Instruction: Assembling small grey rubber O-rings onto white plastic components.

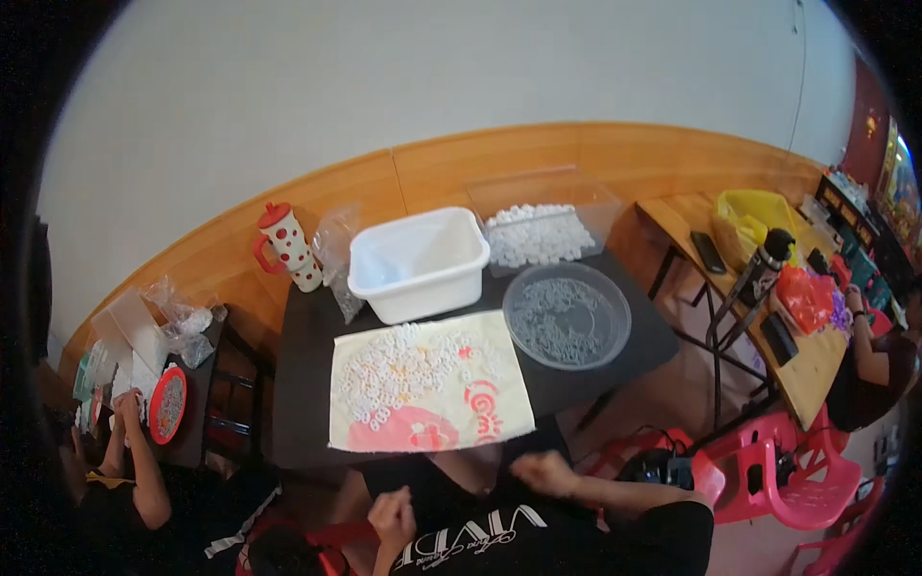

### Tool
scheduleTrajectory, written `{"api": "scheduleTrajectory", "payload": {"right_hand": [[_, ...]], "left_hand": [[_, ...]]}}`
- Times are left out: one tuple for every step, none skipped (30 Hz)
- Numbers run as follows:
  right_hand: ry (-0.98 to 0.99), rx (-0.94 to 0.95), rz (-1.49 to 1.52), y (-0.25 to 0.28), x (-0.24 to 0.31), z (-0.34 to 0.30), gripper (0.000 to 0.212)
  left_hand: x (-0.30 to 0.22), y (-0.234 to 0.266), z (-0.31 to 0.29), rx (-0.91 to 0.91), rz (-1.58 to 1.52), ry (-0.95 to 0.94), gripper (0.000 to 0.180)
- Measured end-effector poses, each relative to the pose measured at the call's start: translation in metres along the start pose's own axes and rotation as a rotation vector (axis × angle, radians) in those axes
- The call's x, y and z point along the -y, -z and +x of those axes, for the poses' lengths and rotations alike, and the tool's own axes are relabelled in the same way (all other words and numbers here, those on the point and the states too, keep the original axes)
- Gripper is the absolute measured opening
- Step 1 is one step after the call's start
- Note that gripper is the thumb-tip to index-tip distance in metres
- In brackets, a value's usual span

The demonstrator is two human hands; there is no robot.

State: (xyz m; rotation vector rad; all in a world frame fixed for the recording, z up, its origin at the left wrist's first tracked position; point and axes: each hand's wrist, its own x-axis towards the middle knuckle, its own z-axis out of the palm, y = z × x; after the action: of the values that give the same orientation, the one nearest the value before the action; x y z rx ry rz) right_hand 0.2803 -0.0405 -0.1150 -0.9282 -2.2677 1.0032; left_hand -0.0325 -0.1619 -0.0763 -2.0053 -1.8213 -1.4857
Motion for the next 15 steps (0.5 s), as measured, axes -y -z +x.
{"api": "scheduleTrajectory", "payload": {"right_hand": [[-0.205, -0.165, 0.004, -0.013, -0.038, -0.020, 0.013], [-0.441, -0.265, 0.095, -0.010, -0.049, -0.031, 0.011], [-0.427, -0.315, 0.001, -0.017, -0.111, -0.056, 0.011], [-0.456, -0.511, 0.102, -0.028, -0.142, -0.067, 0.010], [-0.669, -0.182, -0.144, -0.035, -0.188, -0.082, 0.013], [-0.837, 0.175, -0.393, -0.044, -0.219, -0.085, 0.018], [-0.842, 0.190, -0.394, -0.050, -0.228, -0.094, 0.018], [-0.841, 0.208, -0.395, -0.056, -0.232, -0.119, 0.018], [-0.839, 0.230, -0.390, -0.074, -0.232, -0.132, 0.018], [-0.832, 0.240, -0.382, -0.039, -0.208, -0.188, 0.018], [-0.824, 0.247, -0.374, -0.120, -0.215, -0.102, 0.018], [-0.819, 0.251, -0.367, -0.113, -0.232, -0.147, 0.018], [-0.806, 0.266, -0.379, -0.093, -0.260, -0.226, 0.018], [-0.788, 0.285, -0.394, -0.074, -0.280, -0.265, 0.018], [-0.781, 0.288, -0.387, -0.072, -0.288, -0.270, 0.018]], "left_hand": [[0.019, 0.001, -0.027, -0.014, 0.068, 0.148, 0.009], [0.034, 0.003, -0.054, -0.103, 0.096, 0.317, 0.009], [0.058, -0.003, -0.093, -0.251, -0.089, 0.643, 0.010], [0.094, -0.010, -0.148, -0.419, -0.262, 0.970, 0.012], [0.144, -0.001, -0.214, -0.416, -0.244, 0.985, 0.012], [0.168, -0.003, -0.271, -0.079, -0.055, 1.149, 0.015], [0.172, -0.011, -0.263, 0.287, 0.113, 1.280, 0.019], [0.162, -0.005, -0.270, 0.290, 0.114, 1.291, 0.019], [0.156, 0.000, -0.275, 0.301, 0.109, 1.270, 0.019], [0.151, 0.003, -0.275, 0.307, 0.105, 1.236, 0.019], [0.146, 0.005, -0.272, 0.312, 0.101, 1.200, 0.019], [0.139, 0.007, -0.265, 0.320, 0.094, 1.161, 0.019], [0.131, 0.011, -0.259, 0.314, 0.074, 1.137, 0.019], [0.125, 0.015, -0.252, 0.302, 0.055, 1.117, 0.019], [0.120, 0.018, -0.240, 0.308, 0.050, 1.077, 0.020]]}}
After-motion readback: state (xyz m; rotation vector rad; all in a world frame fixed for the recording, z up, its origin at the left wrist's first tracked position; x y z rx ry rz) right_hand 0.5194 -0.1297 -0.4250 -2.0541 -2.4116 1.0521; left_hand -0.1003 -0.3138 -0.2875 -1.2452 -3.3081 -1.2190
